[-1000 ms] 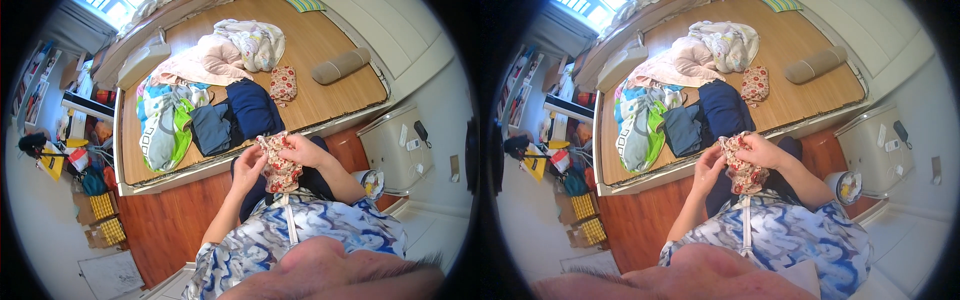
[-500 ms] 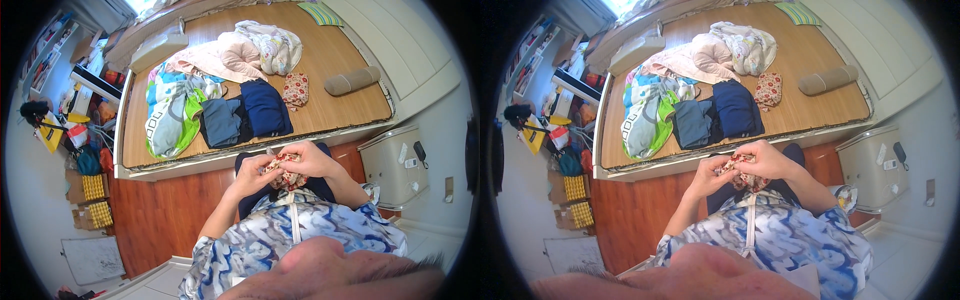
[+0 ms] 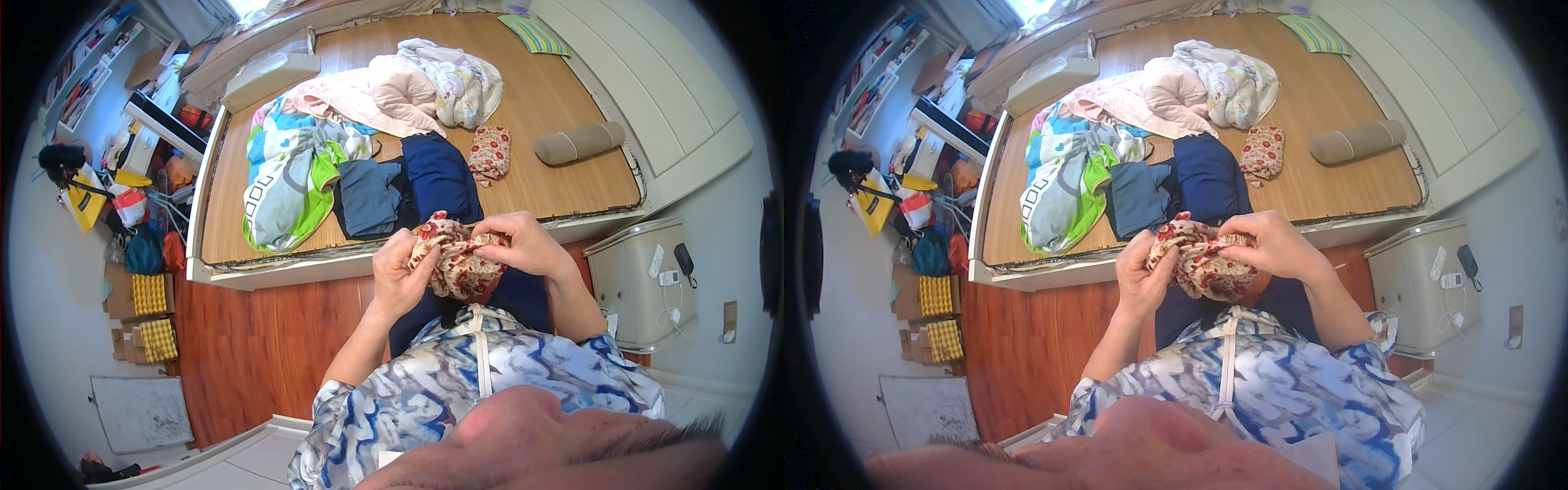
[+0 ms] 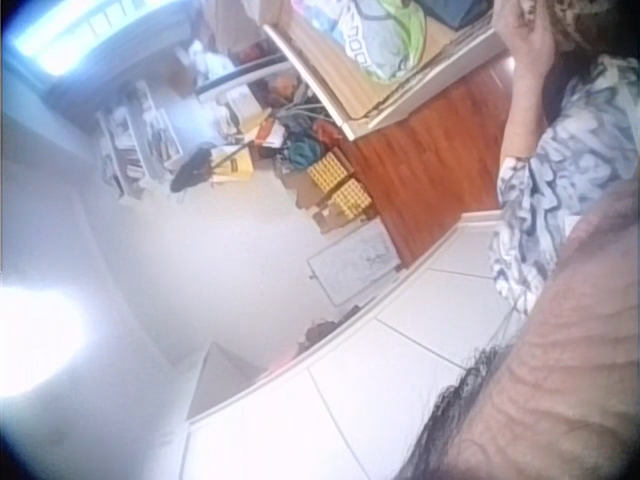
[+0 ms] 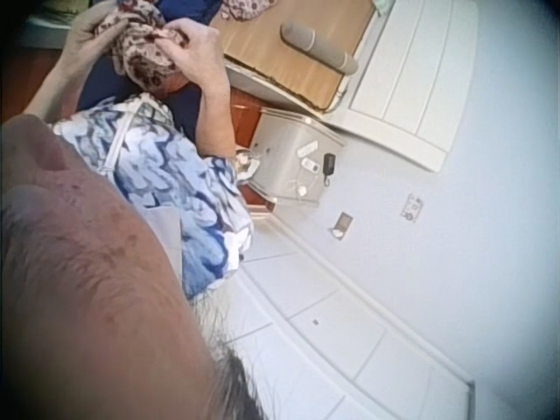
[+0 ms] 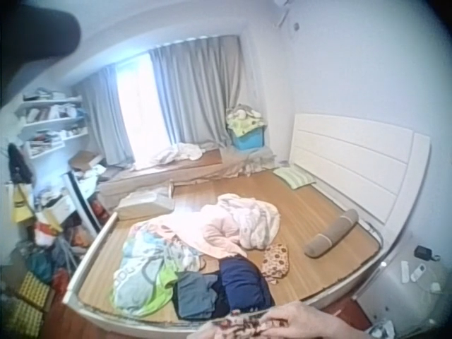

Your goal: The person folds a floral garment and a white garment with cartoon prints.

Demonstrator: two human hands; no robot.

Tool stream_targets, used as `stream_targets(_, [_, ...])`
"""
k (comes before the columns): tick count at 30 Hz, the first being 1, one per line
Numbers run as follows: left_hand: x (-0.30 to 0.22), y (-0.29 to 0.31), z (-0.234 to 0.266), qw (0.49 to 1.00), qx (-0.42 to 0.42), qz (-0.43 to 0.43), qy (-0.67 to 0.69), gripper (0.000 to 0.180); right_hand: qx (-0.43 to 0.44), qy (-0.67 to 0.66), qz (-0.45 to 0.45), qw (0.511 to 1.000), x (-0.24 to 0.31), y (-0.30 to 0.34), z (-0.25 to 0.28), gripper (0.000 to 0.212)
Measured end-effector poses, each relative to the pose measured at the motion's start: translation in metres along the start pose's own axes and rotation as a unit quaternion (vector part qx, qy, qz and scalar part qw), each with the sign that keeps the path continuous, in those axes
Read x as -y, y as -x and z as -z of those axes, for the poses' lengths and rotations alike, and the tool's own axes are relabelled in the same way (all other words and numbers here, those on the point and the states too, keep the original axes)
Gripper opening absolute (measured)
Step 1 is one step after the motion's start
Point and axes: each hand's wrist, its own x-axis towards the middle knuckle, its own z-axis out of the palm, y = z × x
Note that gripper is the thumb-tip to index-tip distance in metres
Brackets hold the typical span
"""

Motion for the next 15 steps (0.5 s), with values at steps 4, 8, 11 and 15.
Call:
stream_targets(4, [0.013, 0.003, 0.001, 0.975, -0.119, 0.083, 0.171, 0.006, 0.012, -0.002, -0.054, 0.998, -0.008, 0.004, 0.009, 0.014])
stream_targets(8, [0.012, -0.003, 0.009, 0.964, -0.133, 0.112, 0.203, 0.01, -0.044, -0.164, -0.079, 0.982, -0.019, 0.005, 0.016, 0.011])
stream_targets(11, [0.004, -0.002, 0.003, 0.971, -0.1, 0.096, 0.194, 0.011, -0.095, -0.284, -0.088, 0.95, -0.018, -0.001, 0.016, 0.012])
stream_targets(15, [0.002, -0.002, -0.004, 0.992, 0.002, 0.069, 0.102, 0.008, -0.117, -0.331, -0.055, 0.935, -0.013, -0.007, 0.025, 0.017])
